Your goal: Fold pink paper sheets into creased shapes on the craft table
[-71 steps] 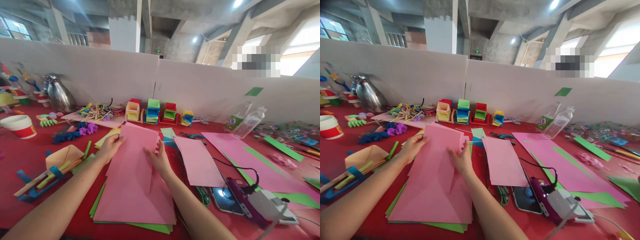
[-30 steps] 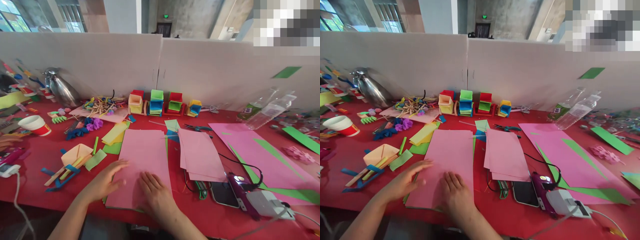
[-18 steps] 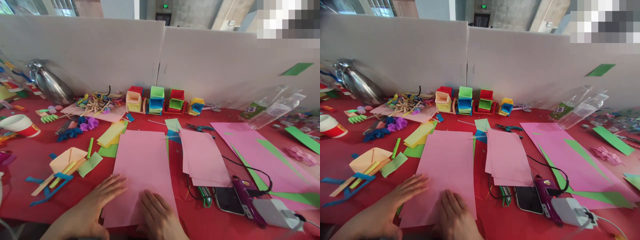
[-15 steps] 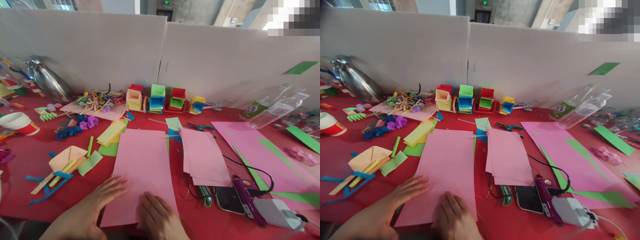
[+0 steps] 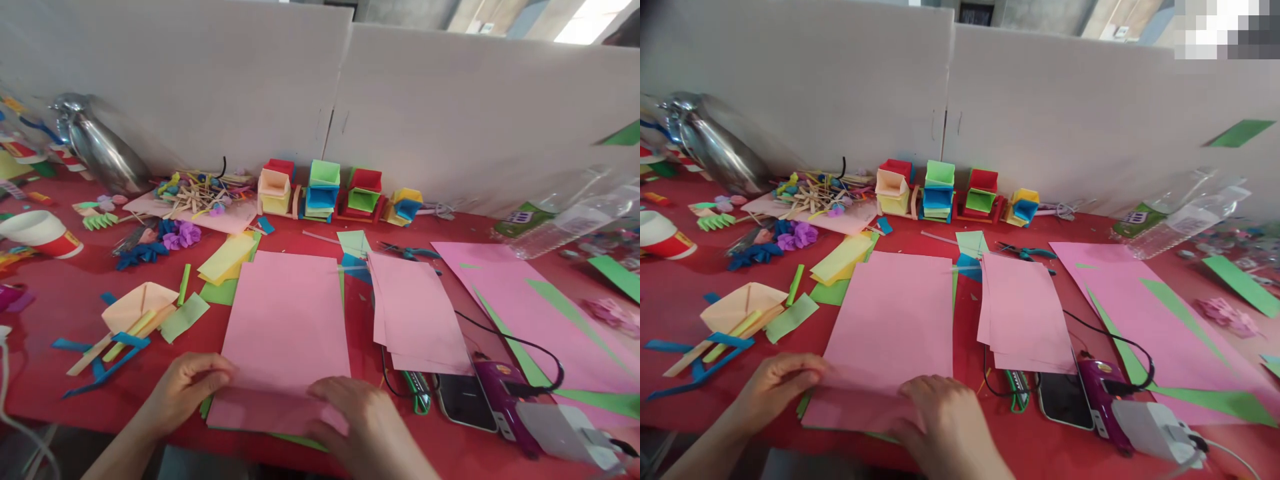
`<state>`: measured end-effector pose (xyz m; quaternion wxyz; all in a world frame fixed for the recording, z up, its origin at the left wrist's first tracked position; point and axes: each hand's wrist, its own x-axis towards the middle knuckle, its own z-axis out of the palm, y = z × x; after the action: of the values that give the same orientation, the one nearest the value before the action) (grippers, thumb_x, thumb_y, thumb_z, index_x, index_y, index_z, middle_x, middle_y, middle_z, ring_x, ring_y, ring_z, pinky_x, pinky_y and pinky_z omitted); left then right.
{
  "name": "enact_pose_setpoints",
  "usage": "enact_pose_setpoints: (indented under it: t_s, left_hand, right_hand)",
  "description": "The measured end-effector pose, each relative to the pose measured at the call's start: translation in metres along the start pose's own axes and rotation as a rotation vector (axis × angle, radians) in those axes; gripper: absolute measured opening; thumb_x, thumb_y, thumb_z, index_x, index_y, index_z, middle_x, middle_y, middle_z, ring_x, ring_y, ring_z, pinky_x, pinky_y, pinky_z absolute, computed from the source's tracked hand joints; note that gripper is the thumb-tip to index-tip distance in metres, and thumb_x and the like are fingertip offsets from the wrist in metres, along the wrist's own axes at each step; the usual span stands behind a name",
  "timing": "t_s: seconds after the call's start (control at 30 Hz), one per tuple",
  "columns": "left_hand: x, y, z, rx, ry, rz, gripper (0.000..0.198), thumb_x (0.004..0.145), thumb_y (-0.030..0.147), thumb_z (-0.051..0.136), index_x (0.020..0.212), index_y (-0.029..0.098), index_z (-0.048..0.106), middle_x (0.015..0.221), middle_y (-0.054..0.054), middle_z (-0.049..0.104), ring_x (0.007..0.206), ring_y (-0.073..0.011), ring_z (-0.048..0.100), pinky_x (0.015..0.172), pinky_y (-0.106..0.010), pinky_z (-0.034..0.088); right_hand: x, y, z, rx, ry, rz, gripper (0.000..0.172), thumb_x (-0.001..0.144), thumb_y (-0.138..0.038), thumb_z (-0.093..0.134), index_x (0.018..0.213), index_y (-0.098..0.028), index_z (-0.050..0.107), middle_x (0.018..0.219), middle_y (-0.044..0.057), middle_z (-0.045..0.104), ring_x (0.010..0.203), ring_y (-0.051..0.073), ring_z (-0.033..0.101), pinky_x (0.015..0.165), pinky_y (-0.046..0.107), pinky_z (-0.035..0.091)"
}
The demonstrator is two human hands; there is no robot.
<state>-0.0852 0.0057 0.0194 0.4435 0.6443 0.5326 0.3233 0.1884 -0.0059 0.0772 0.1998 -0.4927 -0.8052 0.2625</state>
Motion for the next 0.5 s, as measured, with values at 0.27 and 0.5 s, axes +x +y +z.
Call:
enact_pose_setpoints:
  t_s: [0.27, 0.5]
  left_hand:
    - [0.025, 0.016, 0.009, 0.124, 0.505, -0.006, 0.049, 0.082, 0.042, 0.046, 0.126, 0.020, 0.040, 0.113, -0.010, 0.057, 0.102, -0.0252, 0.055, 0.083, -0.038, 0.047]
    - [0.023, 0.049, 0.038, 0.947, -0.040, 0.556, 0.064, 0.079, 0.053, 0.045, 0.135, 0.028, 0.028, 0.140, -0.006, 0.033, 0.128, -0.0300, 0.026, 0.102, -0.049, 0.023]
  right_hand:
    - [0.042, 0.040, -0.015, 0.418, 0.074, 0.374, 0.021, 0.080, -0.032, 0.044, 0.084, -0.016, 0.057, 0.067, 0.001, 0.058, 0.059, 0.013, 0.054, 0.050, 0.021, 0.039]
    - [0.084, 0.057, 0.001, -0.080, 0.183, 0.431, 0.035, 0.079, -0.025, 0.040, 0.112, -0.016, 0.049, 0.066, 0.002, 0.055, 0.059, 0.017, 0.052, 0.055, 0.026, 0.037]
